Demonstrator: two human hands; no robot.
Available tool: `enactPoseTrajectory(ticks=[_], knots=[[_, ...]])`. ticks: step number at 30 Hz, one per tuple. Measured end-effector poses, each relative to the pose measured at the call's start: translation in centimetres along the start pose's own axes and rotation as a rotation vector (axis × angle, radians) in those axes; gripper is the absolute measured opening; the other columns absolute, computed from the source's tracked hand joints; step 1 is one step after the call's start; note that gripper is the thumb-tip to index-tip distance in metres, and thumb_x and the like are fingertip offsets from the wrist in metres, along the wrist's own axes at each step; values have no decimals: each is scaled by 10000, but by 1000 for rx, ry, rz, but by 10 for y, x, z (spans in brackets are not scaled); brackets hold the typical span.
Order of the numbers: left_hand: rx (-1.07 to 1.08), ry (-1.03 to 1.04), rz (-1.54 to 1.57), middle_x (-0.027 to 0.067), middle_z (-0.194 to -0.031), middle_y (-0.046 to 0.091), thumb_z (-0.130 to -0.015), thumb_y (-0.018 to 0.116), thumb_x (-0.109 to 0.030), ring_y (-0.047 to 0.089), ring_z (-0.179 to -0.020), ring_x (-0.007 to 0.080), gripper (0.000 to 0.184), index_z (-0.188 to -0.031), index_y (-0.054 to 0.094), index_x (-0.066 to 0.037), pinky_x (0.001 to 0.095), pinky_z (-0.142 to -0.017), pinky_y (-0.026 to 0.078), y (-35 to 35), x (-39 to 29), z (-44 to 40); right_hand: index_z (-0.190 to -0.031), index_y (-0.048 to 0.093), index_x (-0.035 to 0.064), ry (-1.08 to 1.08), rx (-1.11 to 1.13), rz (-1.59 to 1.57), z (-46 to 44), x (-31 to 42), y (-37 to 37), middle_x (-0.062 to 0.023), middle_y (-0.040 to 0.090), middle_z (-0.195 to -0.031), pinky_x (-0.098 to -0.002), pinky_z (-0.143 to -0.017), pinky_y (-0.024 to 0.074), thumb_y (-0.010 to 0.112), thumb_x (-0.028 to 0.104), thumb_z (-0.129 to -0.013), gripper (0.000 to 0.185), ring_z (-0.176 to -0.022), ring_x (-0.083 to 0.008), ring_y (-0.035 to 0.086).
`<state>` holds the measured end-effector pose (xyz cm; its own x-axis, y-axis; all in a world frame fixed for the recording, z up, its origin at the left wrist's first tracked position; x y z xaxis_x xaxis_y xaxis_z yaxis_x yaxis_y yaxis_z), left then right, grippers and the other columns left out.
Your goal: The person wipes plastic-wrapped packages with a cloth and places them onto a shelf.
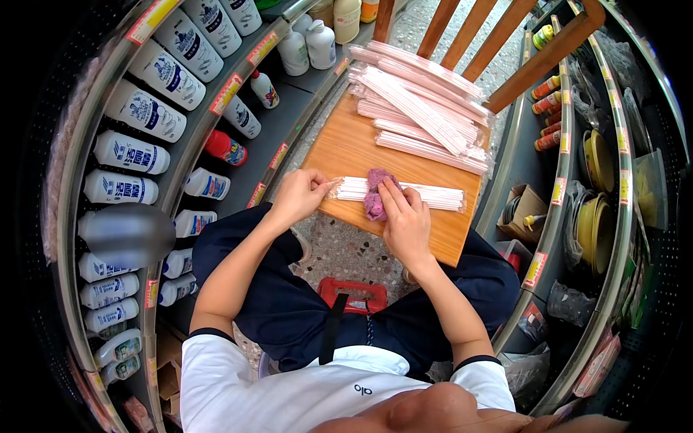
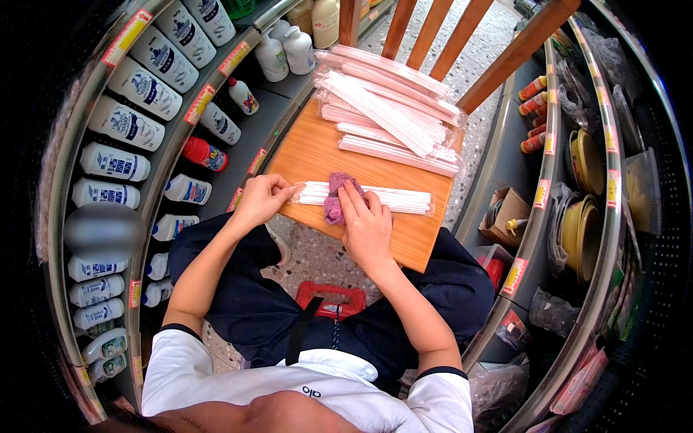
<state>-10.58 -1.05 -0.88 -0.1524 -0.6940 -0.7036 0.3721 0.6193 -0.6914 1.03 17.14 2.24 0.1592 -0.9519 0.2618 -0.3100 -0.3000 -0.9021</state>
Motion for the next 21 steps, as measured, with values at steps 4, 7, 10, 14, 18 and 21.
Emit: enactPoseTrajectory(ticks=[4,7,10,14,18,21], knots=[[3,-2,5,113,-659,677,-854,717,-203,633,-572,161,216,-867,725,13,328,-552,476,1,1,-1,-1282,614,62,11,0,-6,2,-4,0,-50,594,-1358,-401,-837,450,640,16,-705,579,-1094,-290,547],[27,-37,3,150,-701,689,-846,711,-200,676,-638,231,216,-860,720,15,361,-611,510,-1,-1,0,-1284,612,63,18,4,-5,3,-6,0,-50,591,-1363,-405,-846,450,644,20,-704,583,-1098,-292,545],[39,-53,7,164,-716,693,-843,708,-200,696,-667,261,217,-858,718,16,376,-638,526,-1,-2,0,-1286,612,65,26,12,-8,3,-7,-1,-51,588,-1365,-410,-854,450,649,26,-702,587,-1099,-292,544],[13,-12,4,106,-656,675,-851,710,-197,633,-574,162,214,-864,724,16,326,-558,480,0,0,0,-1285,613,60,44,9,-16,4,-10,-3,-55,593,-1359,-410,-860,453,637,8,-701,587,-1089,-299,544],[51,-65,-10,164,-724,698,-848,705,-201,695,-663,255,215,-868,720,12,373,-635,525,-1,-4,0,-1279,615,45,58,-5,-34,5,-12,-7,-65,605,-1345,-404,-864,459,608,-42,-697,588,-1076,-311,547],[49,-67,-13,166,-732,701,-851,705,-201,697,-667,258,214,-874,722,10,370,-640,526,-1,-4,0,-1277,615,43,63,-10,-37,5,-14,-8,-67,606,-1342,-406,-869,459,609,-44,-696,588,-1074,-311,548]])
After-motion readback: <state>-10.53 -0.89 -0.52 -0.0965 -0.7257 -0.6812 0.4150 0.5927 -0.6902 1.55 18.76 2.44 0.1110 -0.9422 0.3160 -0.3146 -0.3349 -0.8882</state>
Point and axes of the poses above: each hand's wrist, its own z-axis away from the middle knuckle, its own y-axis out of the palm, x = y × z, the point moved 8 cm from there along -z, towards the middle knuckle
